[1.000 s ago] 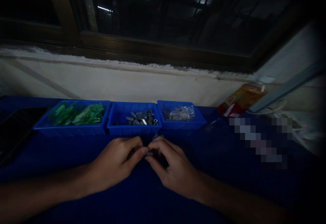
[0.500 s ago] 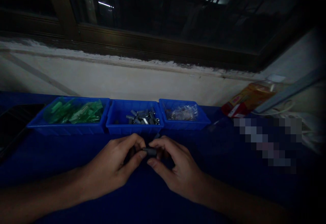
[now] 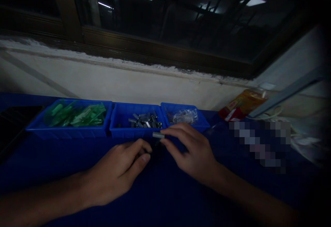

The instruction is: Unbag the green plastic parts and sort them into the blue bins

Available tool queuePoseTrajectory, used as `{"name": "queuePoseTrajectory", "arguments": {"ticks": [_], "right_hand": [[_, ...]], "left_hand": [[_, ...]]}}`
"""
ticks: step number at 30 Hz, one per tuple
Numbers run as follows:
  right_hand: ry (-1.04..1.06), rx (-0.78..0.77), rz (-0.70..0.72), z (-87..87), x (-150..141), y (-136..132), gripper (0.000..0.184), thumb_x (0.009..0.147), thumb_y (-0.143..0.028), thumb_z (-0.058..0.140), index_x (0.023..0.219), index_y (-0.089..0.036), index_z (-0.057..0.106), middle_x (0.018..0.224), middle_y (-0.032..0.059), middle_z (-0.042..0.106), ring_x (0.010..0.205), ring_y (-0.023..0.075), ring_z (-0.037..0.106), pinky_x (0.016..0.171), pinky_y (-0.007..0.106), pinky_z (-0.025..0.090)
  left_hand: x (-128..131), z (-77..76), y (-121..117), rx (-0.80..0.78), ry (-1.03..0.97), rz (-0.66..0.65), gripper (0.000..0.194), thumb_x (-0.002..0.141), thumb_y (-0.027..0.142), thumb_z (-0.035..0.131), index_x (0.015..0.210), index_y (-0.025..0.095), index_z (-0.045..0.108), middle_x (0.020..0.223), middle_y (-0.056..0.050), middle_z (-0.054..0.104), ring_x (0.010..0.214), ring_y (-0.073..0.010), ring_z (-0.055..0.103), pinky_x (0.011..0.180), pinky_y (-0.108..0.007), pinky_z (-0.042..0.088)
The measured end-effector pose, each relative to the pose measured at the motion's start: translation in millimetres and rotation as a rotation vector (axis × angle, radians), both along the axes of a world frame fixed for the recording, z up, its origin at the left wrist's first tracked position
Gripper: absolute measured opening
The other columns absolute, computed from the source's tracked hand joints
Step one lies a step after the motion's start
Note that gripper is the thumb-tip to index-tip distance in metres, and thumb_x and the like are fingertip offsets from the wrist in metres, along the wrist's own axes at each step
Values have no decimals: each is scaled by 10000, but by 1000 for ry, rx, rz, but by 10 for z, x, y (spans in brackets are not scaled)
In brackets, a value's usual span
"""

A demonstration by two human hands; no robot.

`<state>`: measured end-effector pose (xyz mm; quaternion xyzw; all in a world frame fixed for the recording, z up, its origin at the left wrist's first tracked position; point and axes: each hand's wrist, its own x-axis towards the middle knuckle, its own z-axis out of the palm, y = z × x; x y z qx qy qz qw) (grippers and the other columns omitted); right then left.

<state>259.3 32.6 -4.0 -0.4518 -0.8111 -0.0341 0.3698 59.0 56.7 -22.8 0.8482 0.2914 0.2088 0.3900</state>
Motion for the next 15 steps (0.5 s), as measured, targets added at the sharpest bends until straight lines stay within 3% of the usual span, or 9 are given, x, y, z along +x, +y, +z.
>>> {"name": "queuePoseTrajectory", "arguments": {"ticks": [3, 6, 15], "right_hand": [[-61, -35, -137, 158, 86, 239, 69, 771, -205, 570, 837, -195, 588, 815, 30, 612, 776, 148, 571, 704, 301, 464], [-169, -126, -143, 233, 131, 433, 61, 754, -228, 595, 802, -190, 593, 794, 29, 601, 786, 157, 554, 725, 307, 442], [-238, -283, -133, 228, 113, 678, 72, 697, -225, 637, 688, -178, 583, 756, 27, 554, 752, 157, 523, 726, 309, 421]], "left_hand": [[-8, 20, -10, 32, 41, -19, 191, 899, 283, 336, 1017, 199, 461, 790, 3, 561, 704, -121, 538, 640, -260, 419], [-13, 31, -22, 56, 59, -42, 205, 895, 276, 338, 1039, 196, 460, 819, -13, 581, 756, -139, 553, 682, -283, 429], [-15, 4, -5, 89, 31, -78, 222, 886, 274, 350, 1032, 189, 494, 898, -42, 588, 817, -161, 561, 720, -303, 448]]}}
